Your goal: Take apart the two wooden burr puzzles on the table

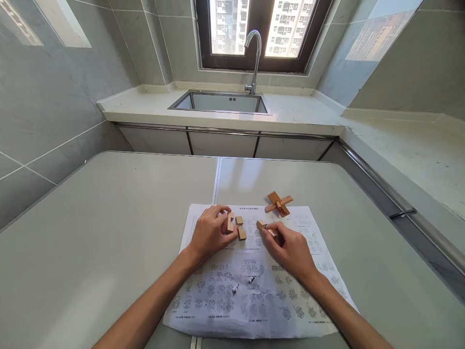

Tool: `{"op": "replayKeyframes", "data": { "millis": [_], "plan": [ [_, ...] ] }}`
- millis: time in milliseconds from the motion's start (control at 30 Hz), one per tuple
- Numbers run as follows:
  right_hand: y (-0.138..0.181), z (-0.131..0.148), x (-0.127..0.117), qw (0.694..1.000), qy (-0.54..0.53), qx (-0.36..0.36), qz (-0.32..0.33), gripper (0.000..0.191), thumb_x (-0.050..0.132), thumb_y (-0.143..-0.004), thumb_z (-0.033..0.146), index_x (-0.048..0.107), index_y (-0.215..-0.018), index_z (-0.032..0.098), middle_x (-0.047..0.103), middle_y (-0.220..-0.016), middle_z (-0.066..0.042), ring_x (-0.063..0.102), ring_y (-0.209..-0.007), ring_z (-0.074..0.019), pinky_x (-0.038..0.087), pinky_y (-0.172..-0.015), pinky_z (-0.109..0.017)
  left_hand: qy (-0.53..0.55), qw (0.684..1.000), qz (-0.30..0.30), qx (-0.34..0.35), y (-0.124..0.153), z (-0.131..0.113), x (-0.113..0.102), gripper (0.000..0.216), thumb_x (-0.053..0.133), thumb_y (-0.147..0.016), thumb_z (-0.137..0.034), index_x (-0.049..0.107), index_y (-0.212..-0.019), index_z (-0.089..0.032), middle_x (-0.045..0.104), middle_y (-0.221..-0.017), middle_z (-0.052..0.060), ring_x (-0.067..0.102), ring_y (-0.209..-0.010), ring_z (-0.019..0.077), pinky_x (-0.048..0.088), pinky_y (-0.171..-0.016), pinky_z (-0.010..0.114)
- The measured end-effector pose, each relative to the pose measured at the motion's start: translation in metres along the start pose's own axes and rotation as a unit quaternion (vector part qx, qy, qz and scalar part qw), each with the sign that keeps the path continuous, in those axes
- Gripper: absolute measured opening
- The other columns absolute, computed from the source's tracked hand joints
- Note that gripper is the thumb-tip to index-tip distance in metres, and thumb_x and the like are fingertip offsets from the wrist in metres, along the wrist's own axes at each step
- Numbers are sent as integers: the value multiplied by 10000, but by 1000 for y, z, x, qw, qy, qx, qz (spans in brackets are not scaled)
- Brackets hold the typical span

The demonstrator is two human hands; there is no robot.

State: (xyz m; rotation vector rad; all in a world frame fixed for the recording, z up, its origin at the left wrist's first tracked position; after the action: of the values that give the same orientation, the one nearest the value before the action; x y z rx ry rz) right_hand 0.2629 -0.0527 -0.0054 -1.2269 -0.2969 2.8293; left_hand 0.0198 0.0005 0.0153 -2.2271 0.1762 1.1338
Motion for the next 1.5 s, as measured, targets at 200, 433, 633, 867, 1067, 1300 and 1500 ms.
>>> {"op": "replayKeyframes", "data": {
  "millis": [200,433,633,867,1067,1300,1500],
  "plan": [
    [0,-1,3,1000,13,-11,20,301,577,-1019,497,702,-1020,222,687,-698,-5,583,-554,-168,407,-602,-286,27,996,72,35,2,-7,2,361,827,-778,-295,480,-716,-217,689,-1125,70,652,-975,252,522,-870,399],
    [-1,2,3,998,23,-57,26,315,529,-1045,463,681,-1165,214,747,-951,-71,658,-689,-199,458,-635,-309,48,992,105,53,4,-5,8,605,907,-660,-645,517,-845,-221,684,-1086,78,654,-942,264,517,-829,392],
    [-1,6,2,995,15,-86,42,300,538,-1049,438,649,-1224,222,741,-1081,-92,699,-785,-222,514,-693,-332,50,991,101,68,4,-8,10,720,893,-689,-644,564,-1172,-223,698,-1196,114,669,-1060,322,514,-900,442],
    [-1,7,4,993,-2,-101,64,262,570,-1044,398,641,-1238,238,717,-1146,-92,704,-838,-227,534,-737,-340,57,990,118,56,5,-10,9,841,898,-733,-573,504,-1402,-248,689,-1218,108,649,-1118,329,535,-947,464],
    [1,11,3,989,-10,-119,86,262,562,-1047,397,630,-1248,244,704,-1177,-99,667,-703,-189,533,-666,-333,55,990,115,61,5,-9,9,770,896,-748,-545,545,-1358,-231,686,-1175,112,646,-1102,326,559,-925,468],
    [3,11,4,984,-27,-150,93,230,586,-1043,347,629,-1248,253,702,-1228,-91,628,-628,-147,531,-630,-313,53,989,127,57,5,-10,9,755,889,-768,-531,536,-1359,-220,672,-1186,119,646,-1121,323,571,-935,468],
    [4,10,4,980,-33,-175,87,228,607,-1029,311,619,-1251,260,704,-1221,-79,645,-645,-144,518,-584,-291,55,985,154,47,5,-10,8,729,879,-797,-501,528,-1371,-220,667,-1214,114,623,-1168,319,565,-972,466]
  ]
}}
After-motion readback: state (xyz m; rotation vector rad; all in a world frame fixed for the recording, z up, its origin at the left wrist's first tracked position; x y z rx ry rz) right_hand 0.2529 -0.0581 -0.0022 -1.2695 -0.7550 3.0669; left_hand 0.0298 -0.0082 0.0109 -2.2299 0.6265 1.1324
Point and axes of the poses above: each hand's wrist, its own y-axis away from the middle knuckle, its own x-axis out of the palm, z = x × y, the point moved 2 cm from there along -y, towards the middle knuckle
